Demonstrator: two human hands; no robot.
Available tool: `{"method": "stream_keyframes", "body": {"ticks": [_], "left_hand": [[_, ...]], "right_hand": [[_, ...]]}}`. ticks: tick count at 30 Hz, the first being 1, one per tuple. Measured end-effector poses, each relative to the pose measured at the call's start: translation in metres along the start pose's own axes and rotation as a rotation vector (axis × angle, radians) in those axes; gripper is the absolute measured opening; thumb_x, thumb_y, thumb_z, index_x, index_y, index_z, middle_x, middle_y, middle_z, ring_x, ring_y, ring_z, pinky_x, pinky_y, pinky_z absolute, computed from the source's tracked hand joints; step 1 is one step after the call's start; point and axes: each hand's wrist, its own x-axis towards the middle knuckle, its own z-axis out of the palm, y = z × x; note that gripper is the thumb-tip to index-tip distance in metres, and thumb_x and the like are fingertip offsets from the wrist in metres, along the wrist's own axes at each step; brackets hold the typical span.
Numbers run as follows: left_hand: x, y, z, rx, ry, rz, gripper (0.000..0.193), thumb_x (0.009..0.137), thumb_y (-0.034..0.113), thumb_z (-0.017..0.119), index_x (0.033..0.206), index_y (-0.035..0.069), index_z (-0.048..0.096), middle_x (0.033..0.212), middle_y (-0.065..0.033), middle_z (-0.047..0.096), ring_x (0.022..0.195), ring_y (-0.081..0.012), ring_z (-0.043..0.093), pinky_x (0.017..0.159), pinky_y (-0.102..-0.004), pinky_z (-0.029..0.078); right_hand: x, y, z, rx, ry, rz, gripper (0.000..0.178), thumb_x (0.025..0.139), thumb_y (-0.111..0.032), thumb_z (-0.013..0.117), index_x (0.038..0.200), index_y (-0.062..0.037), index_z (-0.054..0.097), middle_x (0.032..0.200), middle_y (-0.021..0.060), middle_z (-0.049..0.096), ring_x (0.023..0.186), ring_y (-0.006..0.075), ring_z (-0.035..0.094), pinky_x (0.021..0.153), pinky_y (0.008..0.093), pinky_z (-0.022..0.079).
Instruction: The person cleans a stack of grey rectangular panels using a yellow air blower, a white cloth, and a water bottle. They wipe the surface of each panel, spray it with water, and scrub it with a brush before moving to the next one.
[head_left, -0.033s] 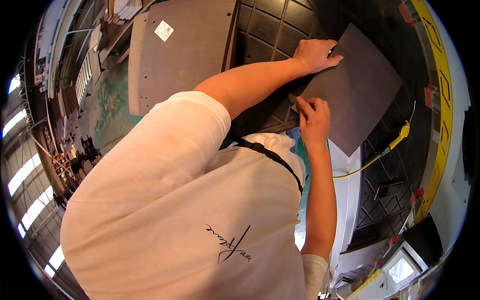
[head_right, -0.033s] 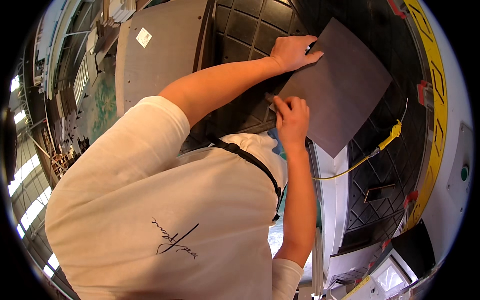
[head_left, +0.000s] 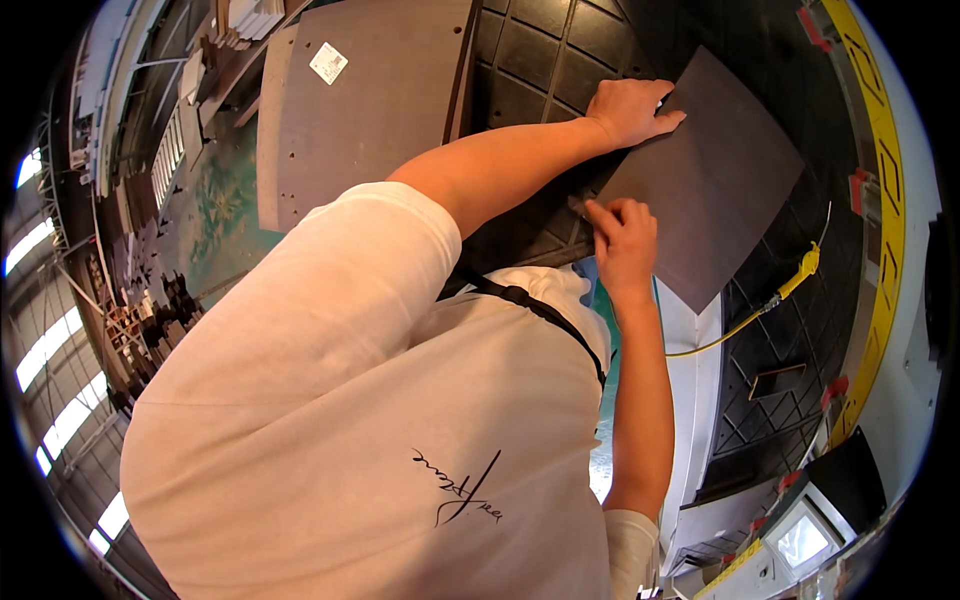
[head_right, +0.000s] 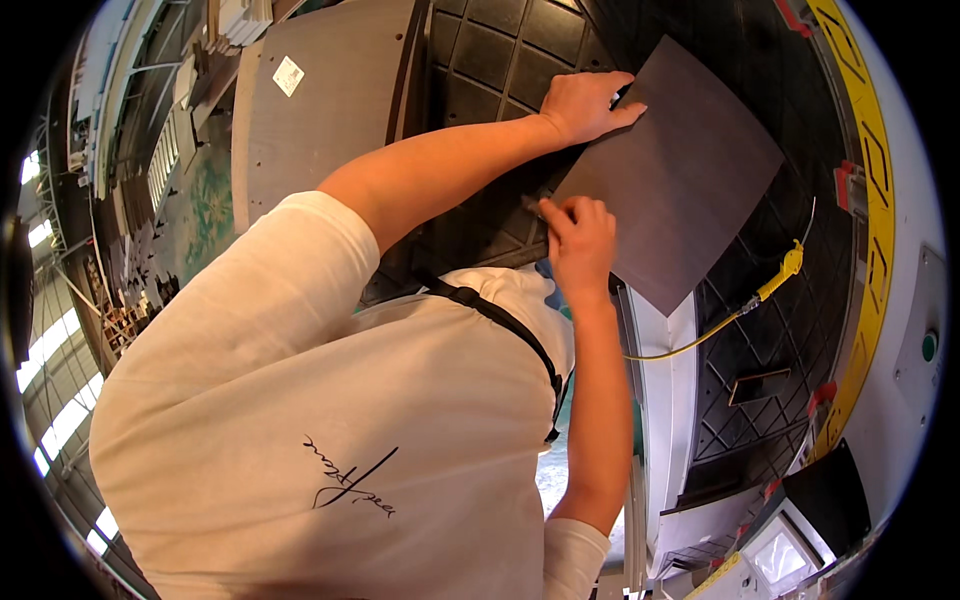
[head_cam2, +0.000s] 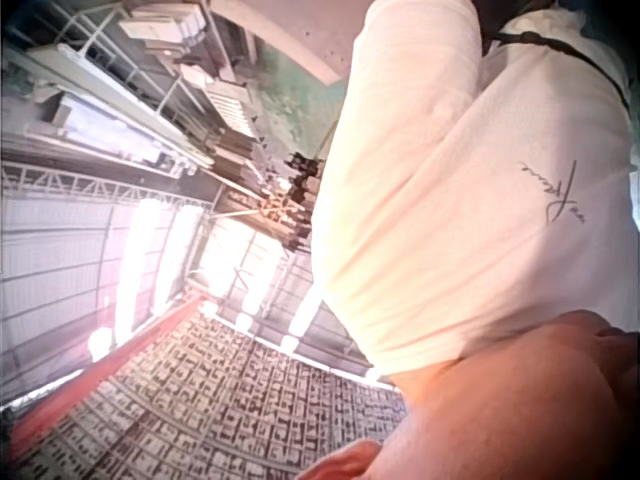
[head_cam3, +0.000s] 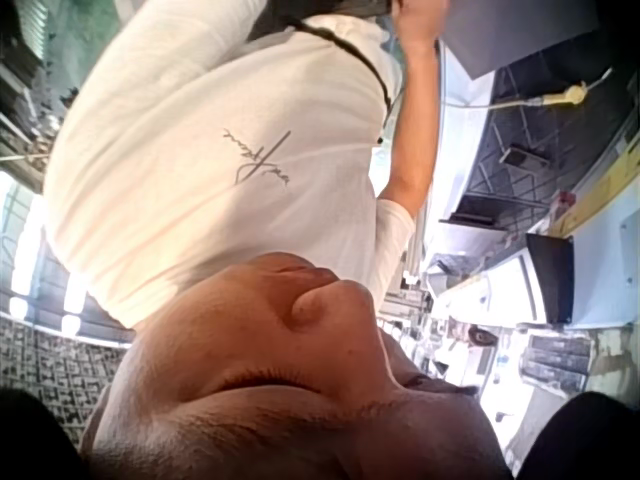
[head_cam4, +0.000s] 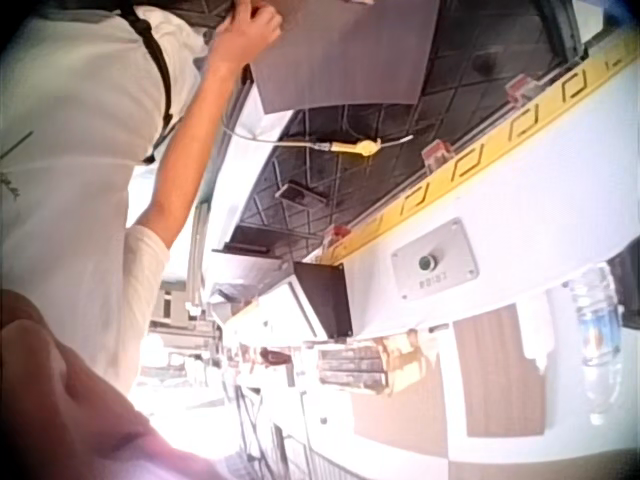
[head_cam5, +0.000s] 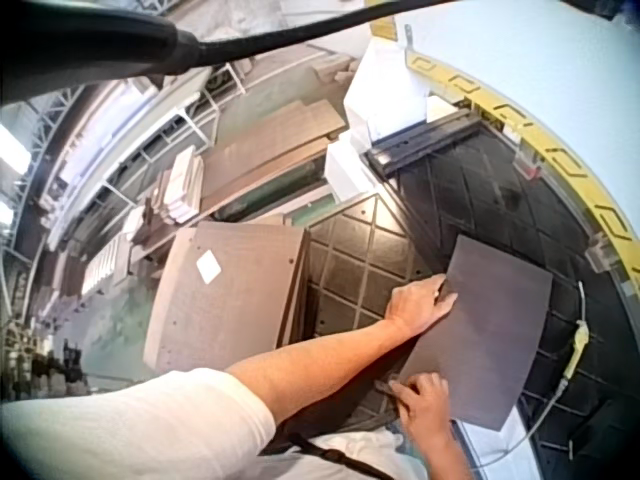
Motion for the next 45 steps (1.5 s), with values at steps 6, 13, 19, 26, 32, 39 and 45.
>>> {"method": "stream_keyframes", "body": {"ticks": [6,13,19,26,32,39,45], "left_hand": [[0.001,-0.001,0.003,0.009,0.019,-0.023,0.056,0.089,0.056,0.07,0.125,0.013,0.072,0.098,-0.01,0.078,0.092,-0.031,0.075,0.078,-0.0434,0.059],[0.001,0.001,0.003,0.026,0.01,-0.019,0.054,0.09,0.055,0.069,0.125,0.014,0.072,0.1,-0.0076,0.078,0.094,-0.0301,0.074,0.079,-0.0429,0.058],[0.0,0.001,0.001,0.02,0.02,-0.005,0.052,0.09,0.053,0.069,0.123,0.013,0.073,0.101,-0.0063,0.078,0.095,-0.0284,0.074,0.08,-0.0421,0.058],[0.001,0.0,0.005,0.031,-0.014,-0.023,0.054,0.091,0.054,0.067,0.126,0.013,0.071,0.106,-0.0084,0.077,0.099,-0.0301,0.073,0.081,-0.044,0.058],[-0.001,0.0,0.003,0.065,-0.029,0.025,0.056,0.092,0.058,0.064,0.126,0.014,0.071,0.107,-0.0076,0.077,0.1,-0.0291,0.073,0.08,-0.0444,0.058],[0.0,0.0,0.008,0.096,0.013,0.06,0.055,0.093,0.059,0.064,0.124,0.014,0.073,0.104,-0.0071,0.077,0.098,-0.028,0.073,0.08,-0.0436,0.058],[0.001,0.003,0.008,0.117,0.015,0.057,0.054,0.093,0.057,0.065,0.125,0.014,0.072,0.105,-0.0067,0.077,0.098,-0.0284,0.073,0.08,-0.0437,0.058]], "right_hand": [[0.009,0.012,-0.021,0.024,-0.136,-0.08,0.034,0.079,0.001,0.071,0.109,-0.0118,0.078,0.093,0.0052,0.06,0.091,0.027,0.057,0.082,0.0407,0.046],[0.019,0.018,-0.028,-0.014,-0.244,-0.172,0.037,0.076,0.002,0.068,0.11,-0.0097,0.078,0.092,0.005,0.059,0.092,0.0261,0.057,0.083,0.0381,0.047],[0.038,0.026,-0.031,-0.004,-0.373,-0.29,0.038,0.075,0.0,0.067,0.11,-0.0097,0.078,0.095,0.0036,0.06,0.095,0.025,0.056,0.084,0.0376,0.048],[0.051,0.036,-0.041,0.024,-0.482,-0.407,0.035,0.076,-0.004,0.067,0.109,-0.0091,0.078,0.096,0.0031,0.06,0.097,0.0245,0.057,0.087,0.0367,0.048],[0.044,0.047,-0.054,0.05,-0.527,-0.475,0.034,0.078,-0.008,0.067,0.11,-0.0085,0.078,0.096,0.0032,0.061,0.098,0.0238,0.057,0.089,0.0353,0.048],[0.031,0.058,-0.073,0.046,-0.507,-0.48,0.032,0.077,-0.008,0.068,0.107,-0.0083,0.078,0.094,0.0043,0.061,0.099,0.0256,0.058,0.094,0.0387,0.049],[0.017,0.067,-0.083,0.064,-0.449,-0.429,0.034,0.074,-0.004,0.071,0.107,-0.0068,0.075,0.097,0.0074,0.062,0.099,0.0293,0.06,0.095,0.0405,0.049]]}}
